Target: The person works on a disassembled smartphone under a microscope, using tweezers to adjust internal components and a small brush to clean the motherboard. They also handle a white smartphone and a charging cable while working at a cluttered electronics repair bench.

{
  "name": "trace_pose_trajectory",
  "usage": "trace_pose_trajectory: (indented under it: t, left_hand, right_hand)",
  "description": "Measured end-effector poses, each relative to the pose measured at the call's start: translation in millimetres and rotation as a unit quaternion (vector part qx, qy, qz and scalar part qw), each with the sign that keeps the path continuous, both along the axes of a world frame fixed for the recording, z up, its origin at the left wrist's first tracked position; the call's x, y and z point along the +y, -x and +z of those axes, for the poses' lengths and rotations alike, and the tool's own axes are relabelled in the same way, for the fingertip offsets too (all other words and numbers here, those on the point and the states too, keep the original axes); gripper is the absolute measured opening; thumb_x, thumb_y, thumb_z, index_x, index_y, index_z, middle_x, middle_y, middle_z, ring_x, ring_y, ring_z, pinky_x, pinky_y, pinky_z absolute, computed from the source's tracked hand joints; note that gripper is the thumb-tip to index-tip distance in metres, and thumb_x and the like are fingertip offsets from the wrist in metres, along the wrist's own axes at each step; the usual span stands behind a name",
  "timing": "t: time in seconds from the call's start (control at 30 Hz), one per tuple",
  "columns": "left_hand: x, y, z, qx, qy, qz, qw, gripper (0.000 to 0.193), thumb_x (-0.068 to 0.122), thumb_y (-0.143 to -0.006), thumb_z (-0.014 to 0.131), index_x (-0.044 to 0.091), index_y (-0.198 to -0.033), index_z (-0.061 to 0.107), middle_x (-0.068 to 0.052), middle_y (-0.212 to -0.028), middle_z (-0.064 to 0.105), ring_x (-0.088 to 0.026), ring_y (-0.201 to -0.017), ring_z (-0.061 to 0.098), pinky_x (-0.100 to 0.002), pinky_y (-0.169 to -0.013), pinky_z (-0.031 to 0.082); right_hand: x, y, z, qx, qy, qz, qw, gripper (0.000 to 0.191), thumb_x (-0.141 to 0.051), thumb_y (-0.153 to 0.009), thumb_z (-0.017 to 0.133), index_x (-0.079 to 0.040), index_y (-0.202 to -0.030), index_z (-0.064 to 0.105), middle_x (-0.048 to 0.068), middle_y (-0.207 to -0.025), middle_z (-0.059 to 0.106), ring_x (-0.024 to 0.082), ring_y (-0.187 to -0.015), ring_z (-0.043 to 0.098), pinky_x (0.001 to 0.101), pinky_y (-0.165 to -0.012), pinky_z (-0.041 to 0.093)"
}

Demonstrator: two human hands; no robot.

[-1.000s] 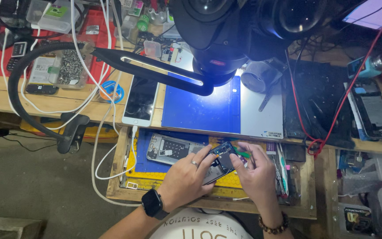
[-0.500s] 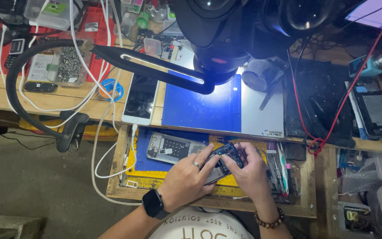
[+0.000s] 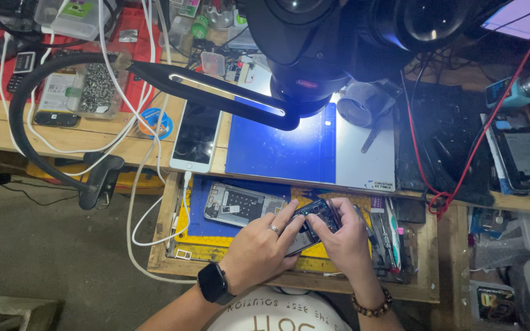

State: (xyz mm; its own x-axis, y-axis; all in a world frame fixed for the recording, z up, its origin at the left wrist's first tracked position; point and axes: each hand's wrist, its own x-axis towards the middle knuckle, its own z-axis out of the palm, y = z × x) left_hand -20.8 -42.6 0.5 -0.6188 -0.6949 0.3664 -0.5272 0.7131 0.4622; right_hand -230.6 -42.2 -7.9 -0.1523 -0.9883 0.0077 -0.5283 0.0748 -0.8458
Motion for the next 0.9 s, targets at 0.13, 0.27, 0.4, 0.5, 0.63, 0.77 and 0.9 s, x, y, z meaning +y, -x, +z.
trace_pose_trajectory:
  t: [0.13, 0.27, 0.4, 0.5, 0.63, 0.77, 0.9]
  left_hand:
    - [1, 0, -1, 0.015, -0.007, 0.005, 1.0, 0.084, 0.027, -0.066, 0.088, -0.002, -0.134, 0.049, -0.025, -0.145, 0.053, -0.034, -0.098, 0.063, -0.041, -0.085, 0.054]
    - [1, 0, 0, 0.013, -0.02, 0.005, 1.0, 0.085, 0.028, -0.066, 0.088, -0.003, -0.134, 0.047, -0.026, -0.144, 0.053, -0.034, -0.097, 0.063, -0.042, -0.085, 0.054]
    - [2, 0, 3, 0.015, -0.027, 0.011, 0.999, 0.085, 0.028, -0.067, 0.088, -0.003, -0.134, 0.047, -0.026, -0.142, 0.054, -0.034, -0.097, 0.063, -0.041, -0.086, 0.054]
    - [3, 0, 6, 0.015, -0.033, 0.01, 0.999, 0.085, 0.028, -0.068, 0.087, -0.003, -0.136, 0.046, -0.024, -0.138, 0.056, -0.034, -0.098, 0.063, -0.041, -0.088, 0.054]
    - [3, 0, 7, 0.004, -0.041, 0.006, 0.999, 0.086, 0.029, -0.067, 0.087, -0.003, -0.137, 0.047, -0.024, -0.138, 0.057, -0.034, -0.098, 0.064, -0.041, -0.086, 0.054]
    - [2, 1, 6, 0.0, -0.012, 0.013, 1.0, 0.084, 0.03, -0.067, 0.086, 0.0, -0.137, 0.051, -0.025, -0.141, 0.055, -0.034, -0.098, 0.063, -0.042, -0.084, 0.054]
    - [1, 0, 5, -0.004, 0.004, 0.017, 1.0, 0.079, 0.029, -0.069, 0.084, 0.008, -0.14, 0.057, -0.024, -0.144, 0.054, -0.031, -0.095, 0.063, -0.041, -0.083, 0.055]
  right_hand:
    - [1, -4, 0, 0.024, -0.015, -0.024, 0.999, 0.03, -0.022, -0.081, 0.082, -0.003, -0.099, 0.066, 0.006, -0.079, 0.072, 0.012, -0.069, 0.065, 0.0303, -0.063, 0.054]
    - [2, -7, -2, 0.029, 0.004, -0.029, 0.999, 0.031, -0.022, -0.081, 0.081, -0.003, -0.101, 0.066, 0.007, -0.082, 0.073, 0.012, -0.071, 0.067, 0.03, -0.064, 0.055]
    - [2, -8, -8, 0.021, -0.002, -0.038, 0.999, 0.032, -0.021, -0.081, 0.08, -0.003, -0.103, 0.065, 0.006, -0.081, 0.073, 0.012, -0.07, 0.067, 0.0302, -0.064, 0.055]
    - [1, -7, -13, -0.006, -0.008, -0.03, 1.0, 0.032, -0.02, -0.082, 0.08, -0.003, -0.103, 0.064, 0.006, -0.082, 0.072, 0.011, -0.071, 0.065, 0.0302, -0.063, 0.054]
    - [2, -2, -19, -0.027, -0.012, -0.022, 0.999, 0.03, -0.019, -0.084, 0.079, -0.002, -0.103, 0.064, 0.005, -0.083, 0.07, 0.009, -0.072, 0.063, 0.0289, -0.064, 0.054]
    - [3, 3, -22, -0.07, -0.005, -0.012, 0.997, 0.026, -0.018, -0.088, 0.075, -0.002, -0.105, 0.063, 0.002, -0.085, 0.071, 0.006, -0.075, 0.064, 0.0255, -0.066, 0.055]
    - [2, 6, -21, -0.152, 0.016, 0.006, 0.988, 0.019, -0.017, -0.095, 0.068, -0.002, -0.106, 0.064, -0.002, -0.087, 0.068, 0.002, -0.076, 0.061, 0.0217, -0.066, 0.053]
